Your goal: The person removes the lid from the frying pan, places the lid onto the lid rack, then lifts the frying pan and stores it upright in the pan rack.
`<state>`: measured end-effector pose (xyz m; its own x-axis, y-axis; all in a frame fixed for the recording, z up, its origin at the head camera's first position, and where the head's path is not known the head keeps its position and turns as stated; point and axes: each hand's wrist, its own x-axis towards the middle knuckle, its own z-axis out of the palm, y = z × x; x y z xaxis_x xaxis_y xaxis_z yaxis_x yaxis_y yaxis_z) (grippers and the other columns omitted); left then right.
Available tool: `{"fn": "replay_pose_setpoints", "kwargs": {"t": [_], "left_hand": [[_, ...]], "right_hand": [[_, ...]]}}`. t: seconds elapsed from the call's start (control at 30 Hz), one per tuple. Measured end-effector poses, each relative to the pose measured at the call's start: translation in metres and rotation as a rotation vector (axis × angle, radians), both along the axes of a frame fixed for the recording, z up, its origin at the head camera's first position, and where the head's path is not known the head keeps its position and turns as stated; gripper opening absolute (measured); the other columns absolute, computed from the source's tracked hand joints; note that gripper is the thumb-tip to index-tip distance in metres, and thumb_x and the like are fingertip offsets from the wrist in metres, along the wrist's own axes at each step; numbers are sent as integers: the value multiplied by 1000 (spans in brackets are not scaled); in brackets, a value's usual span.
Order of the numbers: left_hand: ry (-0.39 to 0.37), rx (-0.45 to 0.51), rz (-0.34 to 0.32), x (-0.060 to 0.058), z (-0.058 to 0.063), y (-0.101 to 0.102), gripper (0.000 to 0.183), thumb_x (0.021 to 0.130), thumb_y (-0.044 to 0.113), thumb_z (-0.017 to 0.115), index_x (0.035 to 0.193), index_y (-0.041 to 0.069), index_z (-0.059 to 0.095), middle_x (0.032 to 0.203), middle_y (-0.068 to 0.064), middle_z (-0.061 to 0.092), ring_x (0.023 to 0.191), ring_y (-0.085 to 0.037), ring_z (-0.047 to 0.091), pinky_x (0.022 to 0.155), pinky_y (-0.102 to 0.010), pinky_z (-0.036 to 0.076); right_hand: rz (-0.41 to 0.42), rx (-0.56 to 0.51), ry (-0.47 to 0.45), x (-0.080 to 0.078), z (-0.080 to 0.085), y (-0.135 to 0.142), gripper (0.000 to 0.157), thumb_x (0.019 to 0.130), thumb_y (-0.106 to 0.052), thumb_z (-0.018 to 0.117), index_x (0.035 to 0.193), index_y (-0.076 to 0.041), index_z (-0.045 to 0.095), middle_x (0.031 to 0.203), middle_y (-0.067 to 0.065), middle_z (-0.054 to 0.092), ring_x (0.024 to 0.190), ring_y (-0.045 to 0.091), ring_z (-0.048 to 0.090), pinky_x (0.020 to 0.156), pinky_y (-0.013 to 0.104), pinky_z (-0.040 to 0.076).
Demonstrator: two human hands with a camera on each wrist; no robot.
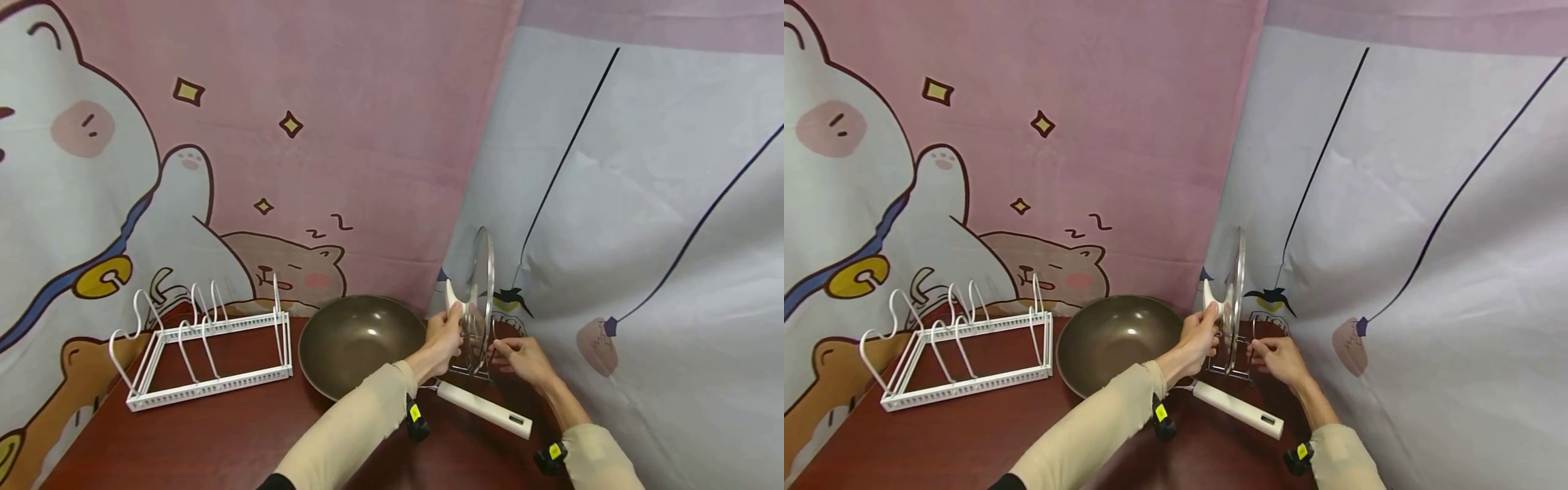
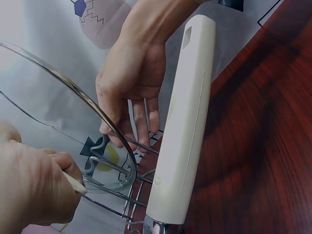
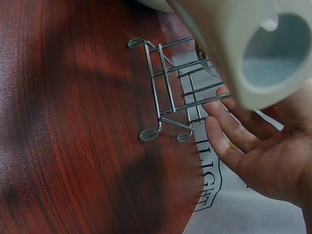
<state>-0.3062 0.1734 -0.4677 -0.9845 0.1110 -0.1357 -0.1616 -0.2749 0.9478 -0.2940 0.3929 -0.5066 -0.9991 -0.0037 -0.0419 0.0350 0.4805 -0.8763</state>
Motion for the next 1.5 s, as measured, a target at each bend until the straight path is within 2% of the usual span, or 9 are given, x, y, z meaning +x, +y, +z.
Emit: {"fn": "replay_pose_setpoints", "kwargs": {"t": [0.13, 0.33, 0.53, 0.93, 1.13, 1.37, 1.5], "left_hand": [[2, -2, 2, -2, -1, 0, 41, 116, 51, 57, 97, 15, 62, 71, 7, 46, 60, -7, 42, 48, -21, 36], [-1, -28, 10, -4, -4, 0, 46, 116, 50, 58, 110, 6, 68, 70, 7, 47, 60, -8, 43, 49, -22, 37], [2, -61, 17, -5, -7, 3, 39, 116, 51, 57, 102, 16, 66, 72, 7, 47, 61, -8, 45, 52, -24, 39], [14, -87, 8, -4, -12, 7, 43, 116, 53, 56, 108, 14, 70, 71, 5, 48, 62, -9, 46, 51, -24, 39], [15, -93, 15, -4, -15, 8, 42, 116, 52, 57, 104, 14, 68, 68, 6, 46, 59, -9, 44, 50, -23, 37], [18, -104, 5, -4, -18, 8, 41, 116, 51, 56, 104, 13, 67, 69, 6, 47, 60, -9, 45, 52, -24, 38], [22, -110, -1, -4, -22, 8, 42, 116, 52, 56, 102, 13, 67, 72, 4, 49, 63, -10, 47, 54, -25, 41]], "right_hand": [[-15, 3, -9, -2, 1, -2, 30, 117, -14, 61, 118, 10, 79, 112, 24, 84, 102, 29, 86, 87, 49, 72], [5, 11, 5, -2, 1, -3, 32, 117, -14, 60, 120, 13, 77, 113, 27, 83, 103, 32, 86, 86, 48, 72], [-3, 4, 7, 0, 2, -3, 31, 117, -13, 61, 119, 13, 78, 113, 27, 83, 102, 34, 86, 85, 48, 72], [-15, 10, 14, 1, 1, 1, 32, 116, -14, 63, 121, 15, 77, 109, 24, 84, 102, 37, 86, 84, 47, 72], [-16, 21, 8, 0, 0, 0, 33, 117, -14, 61, 124, 15, 76, 109, 26, 84, 104, 42, 85, 87, 52, 72], [-17, 28, 13, 0, 0, 0, 34, 117, -15, 62, 126, 15, 75, 110, 28, 84, 103, 42, 86, 83, 46, 72], [-13, 12, 11, 1, 0, -1, 33, 117, -13, 61, 125, 16, 75, 108, 26, 85, 105, 45, 85, 85, 49, 72]]}}
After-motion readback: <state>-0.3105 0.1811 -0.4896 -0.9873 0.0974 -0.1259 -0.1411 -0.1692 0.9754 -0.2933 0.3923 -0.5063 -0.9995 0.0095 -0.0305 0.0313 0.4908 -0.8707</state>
